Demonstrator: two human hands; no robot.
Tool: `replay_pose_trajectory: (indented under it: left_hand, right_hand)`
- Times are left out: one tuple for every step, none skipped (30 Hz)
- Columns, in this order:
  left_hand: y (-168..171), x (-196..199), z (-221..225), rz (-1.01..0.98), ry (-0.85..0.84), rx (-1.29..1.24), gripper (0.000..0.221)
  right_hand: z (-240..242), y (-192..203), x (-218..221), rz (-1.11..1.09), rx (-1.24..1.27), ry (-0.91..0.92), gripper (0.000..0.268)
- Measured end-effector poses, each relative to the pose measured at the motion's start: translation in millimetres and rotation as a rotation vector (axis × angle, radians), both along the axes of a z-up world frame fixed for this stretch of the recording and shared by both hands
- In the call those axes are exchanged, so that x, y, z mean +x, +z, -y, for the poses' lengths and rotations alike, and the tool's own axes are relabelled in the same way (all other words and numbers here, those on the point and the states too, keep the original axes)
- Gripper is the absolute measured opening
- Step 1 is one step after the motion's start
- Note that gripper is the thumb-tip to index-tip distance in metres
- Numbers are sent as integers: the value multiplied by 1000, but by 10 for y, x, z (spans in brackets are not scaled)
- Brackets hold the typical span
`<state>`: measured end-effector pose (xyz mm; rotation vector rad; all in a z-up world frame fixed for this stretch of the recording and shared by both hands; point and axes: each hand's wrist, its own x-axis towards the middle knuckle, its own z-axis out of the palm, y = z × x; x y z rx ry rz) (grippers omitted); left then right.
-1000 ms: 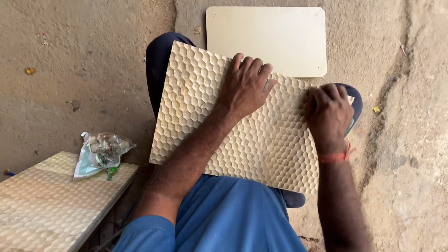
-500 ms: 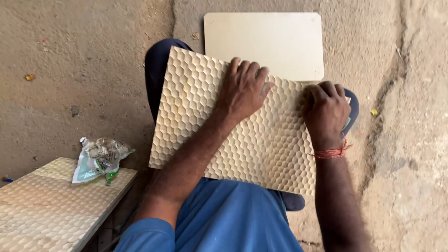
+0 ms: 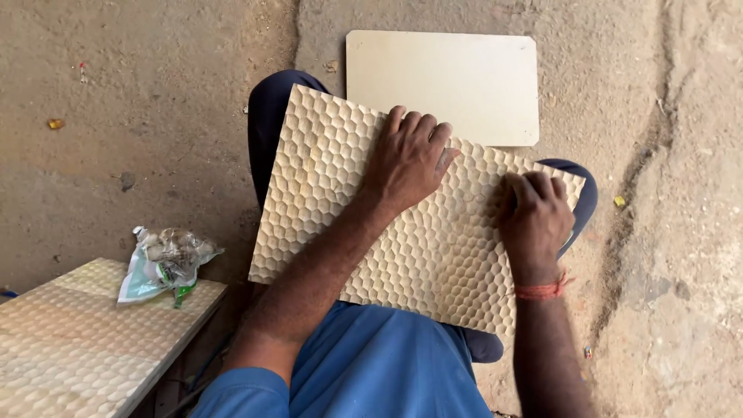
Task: The person sits on the ground holding a textured decorative panel on their lap and sands its surface using a small green sanding block, working over the patterned face and repositioning the panel to reach different areas.
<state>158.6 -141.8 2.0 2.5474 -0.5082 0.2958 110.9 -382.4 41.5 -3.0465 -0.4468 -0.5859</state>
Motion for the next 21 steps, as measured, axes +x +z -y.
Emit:
replay_pose_trajectory:
  left_hand:
    - [-34, 16, 23, 49, -1, 3, 45]
    - [-66, 35, 52, 98, -2, 5, 45]
    - [-84, 69, 64, 100, -8, 3, 45]
    - [-104, 97, 73, 123, 11, -3, 46]
    - [-134, 81, 69, 135, 36, -8, 46]
    - [-105, 35, 73, 129, 38, -9, 46]
    - [-56, 49, 50, 72, 9, 16, 46]
    - [-1, 64, 26, 15, -20, 42, 47]
    - [19, 66, 15, 24, -14, 44, 47]
    - [30, 77, 15, 25, -9, 59, 48]
    - [16, 38, 53, 13, -25, 71, 50]
    - [-53, 69, 68, 8, -40, 70, 50]
    - [-124, 78, 86, 26, -17, 47, 49]
    - [-191, 78, 95, 45, 7, 24, 48]
    - [-174, 62, 93, 47, 9, 23, 48]
    - [-146, 43, 85, 77, 10, 15, 47]
    - [-105, 60, 60, 115, 17, 12, 47]
    - [-36, 85, 29, 127, 26, 15, 47]
    - [9, 62, 35, 58, -1, 25, 47]
    - [44, 44, 47, -11, -29, 35, 47]
    - [1, 56, 69, -17, -33, 32, 47]
  right_hand:
    - [46, -37, 44, -23, -13, -18, 5]
    - [99, -73, 91, -47, -25, -37, 4]
    - [112, -68, 119, -44, -27, -42, 4]
    - [122, -65, 141, -37, -60, -30, 4]
    - [121, -69, 139, -39, -92, -11, 3]
    - [110, -29, 34, -45, -94, -10, 3]
    - [76, 18, 0, -28, -85, 14, 2]
    - [43, 70, -35, -11, -76, 38, 2]
    - [-33, 148, 32, -1, -74, 44, 2]
    - [-100, 220, 107, 14, -47, 50, 3]
    - [-137, 279, 92, 16, -23, 37, 4]
    - [-71, 190, 98, 11, -24, 23, 4]
    - [0, 107, 104, -15, -30, 25, 3]
    - [63, 29, 100, -42, -36, 27, 2]
    - [82, 27, 56, -39, -38, 30, 2]
    - [95, 36, 7, -53, -32, 40, 1]
    - [96, 43, 7, -58, -22, 57, 1]
    - [45, 81, 121, -46, -20, 66, 1]
    - [20, 107, 148, -43, -32, 44, 2]
    - [2, 124, 182, -40, -44, 22, 4]
    - [79, 62, 170, -47, -46, 18, 4]
